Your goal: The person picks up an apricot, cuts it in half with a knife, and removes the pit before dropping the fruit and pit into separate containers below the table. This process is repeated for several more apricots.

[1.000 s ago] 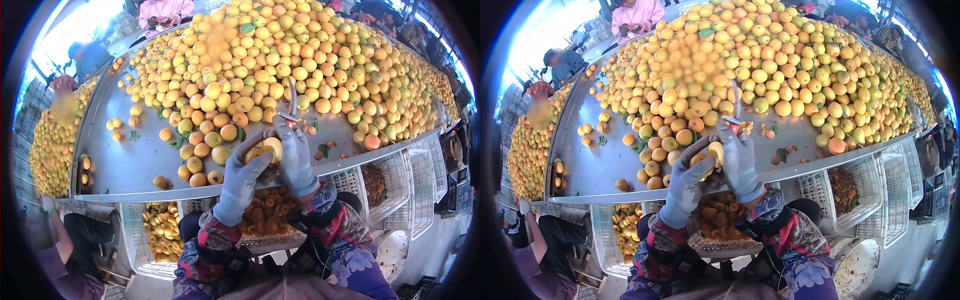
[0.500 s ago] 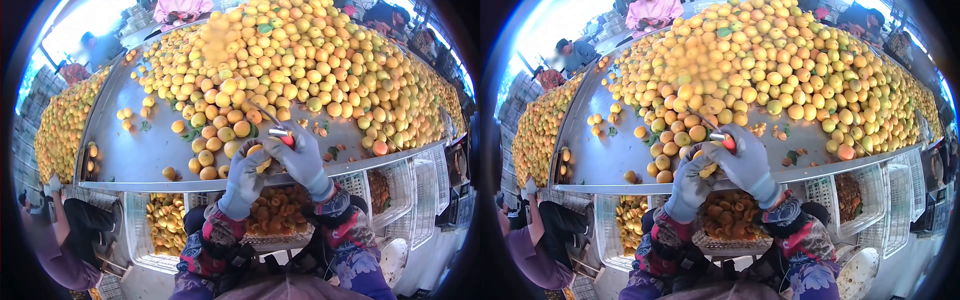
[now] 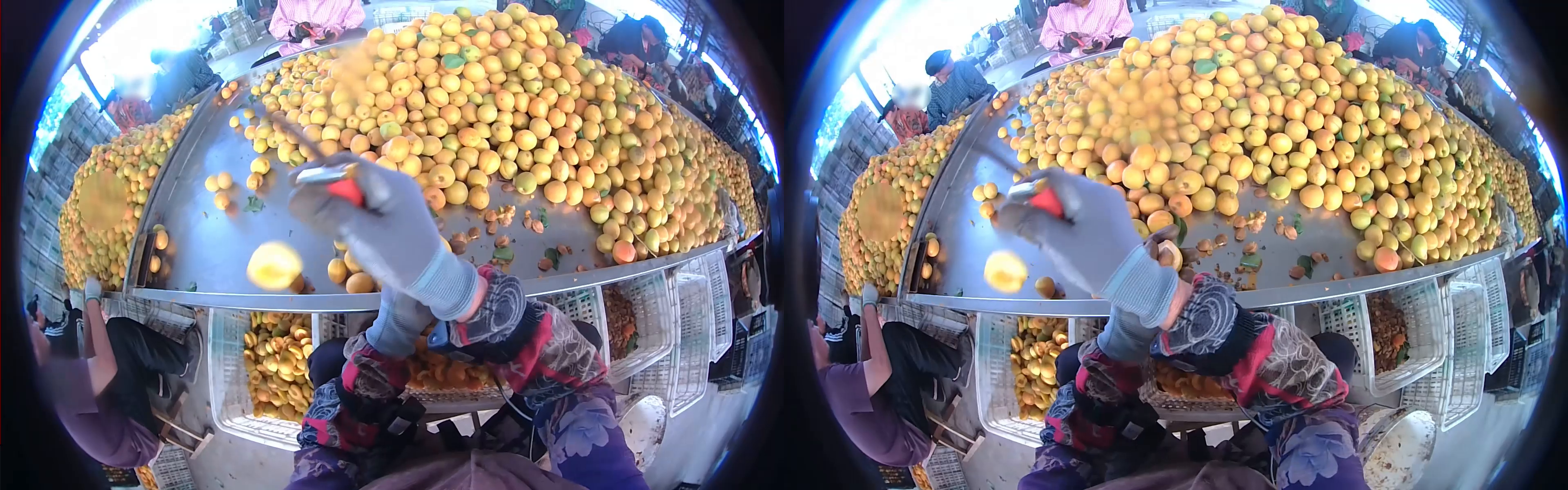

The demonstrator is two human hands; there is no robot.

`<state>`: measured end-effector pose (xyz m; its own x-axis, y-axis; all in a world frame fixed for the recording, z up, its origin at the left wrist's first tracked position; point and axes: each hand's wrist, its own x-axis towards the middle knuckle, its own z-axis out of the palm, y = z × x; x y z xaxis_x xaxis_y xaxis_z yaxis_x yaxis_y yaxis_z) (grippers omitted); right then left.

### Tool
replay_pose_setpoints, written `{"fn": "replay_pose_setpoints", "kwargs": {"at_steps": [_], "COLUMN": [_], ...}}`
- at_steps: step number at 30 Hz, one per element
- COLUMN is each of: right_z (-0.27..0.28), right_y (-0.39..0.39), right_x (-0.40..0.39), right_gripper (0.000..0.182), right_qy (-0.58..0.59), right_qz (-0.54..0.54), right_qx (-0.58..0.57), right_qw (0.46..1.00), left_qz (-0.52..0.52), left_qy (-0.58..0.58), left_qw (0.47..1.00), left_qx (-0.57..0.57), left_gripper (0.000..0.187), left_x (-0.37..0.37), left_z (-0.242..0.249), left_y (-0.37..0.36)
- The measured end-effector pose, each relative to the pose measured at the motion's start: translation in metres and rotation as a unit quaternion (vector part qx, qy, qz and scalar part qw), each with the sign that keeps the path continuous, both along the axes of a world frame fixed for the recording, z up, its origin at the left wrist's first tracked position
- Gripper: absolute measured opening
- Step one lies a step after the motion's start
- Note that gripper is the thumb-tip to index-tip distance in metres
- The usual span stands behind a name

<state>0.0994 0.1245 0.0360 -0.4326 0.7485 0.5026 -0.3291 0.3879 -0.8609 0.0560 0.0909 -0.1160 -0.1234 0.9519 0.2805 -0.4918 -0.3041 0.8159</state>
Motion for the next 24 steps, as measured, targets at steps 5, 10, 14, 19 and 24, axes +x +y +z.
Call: {"fn": "replay_pose_setpoints", "kwargs": {"at_steps": [5, 10, 14, 19, 24], "right_z": [-0.007, -0.030, -0.040, -0.059, -0.062], "right_y": [0.023, 0.014, 0.012, 0.013, 0.020], "right_x": [0.048, 0.081, 0.089, 0.091, 0.092], "right_gripper": [0.031, 0.034, 0.033, 0.028, 0.024], "right_qy": [0.120, 0.225, 0.233, 0.129, 0.239], "right_qz": [-0.094, -0.099, -0.146, -0.351, -0.224], "right_qx": [-0.195, -0.163, -0.092, -0.048, -0.146], "right_qw": [0.969, 0.955, 0.957, 0.926, 0.933], "left_qz": [-0.107, -0.145, -0.104, -0.005, 0.035], "left_qy": [-0.217, -0.109, -0.035, 0.077, 0.083], "left_qw": [0.953, 0.975, 0.986, 0.995, 0.996], "left_qx": [-0.183, -0.129, -0.128, -0.065, -0.015], "left_gripper": [0.046, 0.048, 0.051, 0.048, 0.049], "left_x": [0.004, 0.018, 0.031, 0.054, 0.068], "left_z": [0.057, 0.060, 0.060, 0.037, 0.025], "left_y": [-0.013, -0.016, -0.015, -0.008, 0.006]}}
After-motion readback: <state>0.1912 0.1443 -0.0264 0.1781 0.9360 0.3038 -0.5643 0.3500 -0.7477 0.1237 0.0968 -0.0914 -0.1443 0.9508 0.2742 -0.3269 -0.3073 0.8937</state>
